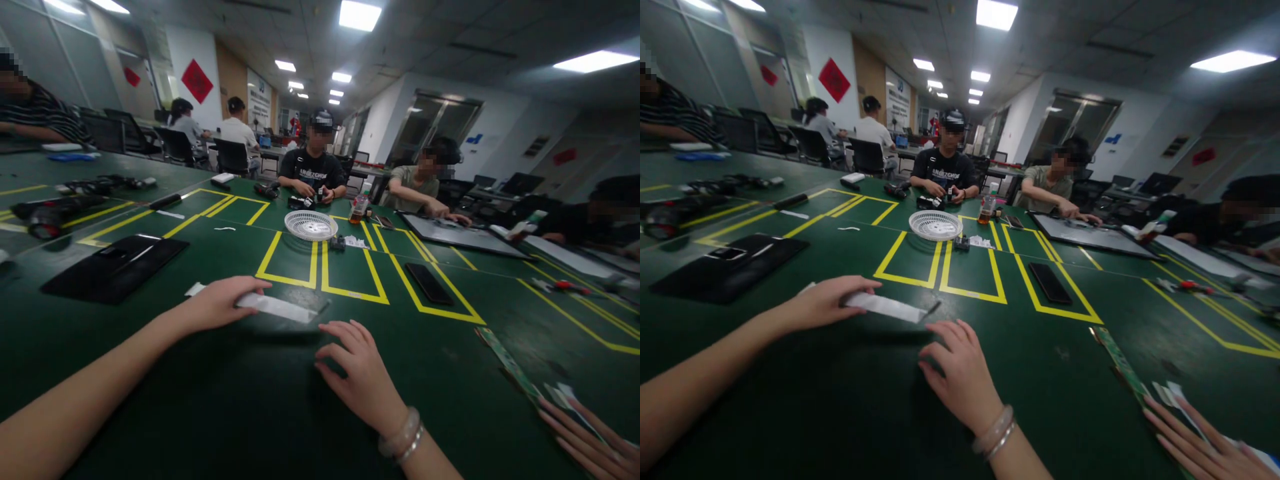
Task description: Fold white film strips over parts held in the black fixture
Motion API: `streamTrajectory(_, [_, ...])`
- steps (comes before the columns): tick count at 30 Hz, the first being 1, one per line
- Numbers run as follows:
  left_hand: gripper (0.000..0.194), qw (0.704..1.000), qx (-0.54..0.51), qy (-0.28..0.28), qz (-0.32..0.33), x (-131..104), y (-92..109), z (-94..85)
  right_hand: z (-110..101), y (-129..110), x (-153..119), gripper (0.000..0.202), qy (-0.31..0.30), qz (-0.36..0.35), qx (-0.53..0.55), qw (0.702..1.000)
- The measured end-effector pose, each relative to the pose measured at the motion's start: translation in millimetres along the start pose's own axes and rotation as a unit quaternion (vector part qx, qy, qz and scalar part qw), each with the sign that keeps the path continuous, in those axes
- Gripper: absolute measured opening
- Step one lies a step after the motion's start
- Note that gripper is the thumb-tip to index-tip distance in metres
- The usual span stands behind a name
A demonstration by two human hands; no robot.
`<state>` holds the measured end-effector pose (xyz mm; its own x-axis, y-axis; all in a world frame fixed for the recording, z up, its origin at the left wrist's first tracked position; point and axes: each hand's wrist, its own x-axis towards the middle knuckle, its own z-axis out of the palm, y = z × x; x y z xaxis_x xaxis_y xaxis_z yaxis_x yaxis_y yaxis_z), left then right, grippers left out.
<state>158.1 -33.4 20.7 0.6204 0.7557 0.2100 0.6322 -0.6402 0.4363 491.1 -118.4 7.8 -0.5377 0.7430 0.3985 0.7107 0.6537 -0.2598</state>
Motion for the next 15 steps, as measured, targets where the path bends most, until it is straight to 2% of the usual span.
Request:
streamTrajectory(4, [0.042,0.992,-0.095,-0.035,0.077,1.5,38.8,23.8,2.6,-10.8,0.9,0.014,-0.08,0.002,0.054,0.995])
streamTrajectory(7, [0.038,0.989,-0.109,-0.034,0.093,0.0,45.3,25.1,3.3,-9.6,0.9,0.017,-0.09,0.031,0.105,0.99])
streamTrajectory(9, [0.043,0.995,-0.059,-0.016,0.078,0.3,35.5,18.0,1.0,-2.9,1.0,0.02,-0.054,0.071,0.14,0.986])
streamTrajectory(11, [0.05,0.998,0.05,0.025,0.005,0.3,14.7,5.8,-3.4,7.1,2.1,0.025,0.002,0.127,0.2,0.972])
streamTrajectory(13, [0.052,0.976,0.167,0.079,-0.114,-3.9,-14.7,-9.8,-8.9,18.2,3.9,0.032,0.069,0.207,0.305,0.927])
streamTrajectory(15, [0.056,0.936,0.236,0.123,-0.228,-15.9,-48.5,-26.8,-13.8,28.0,5.9,0.044,0.139,0.282,0.42,0.851])
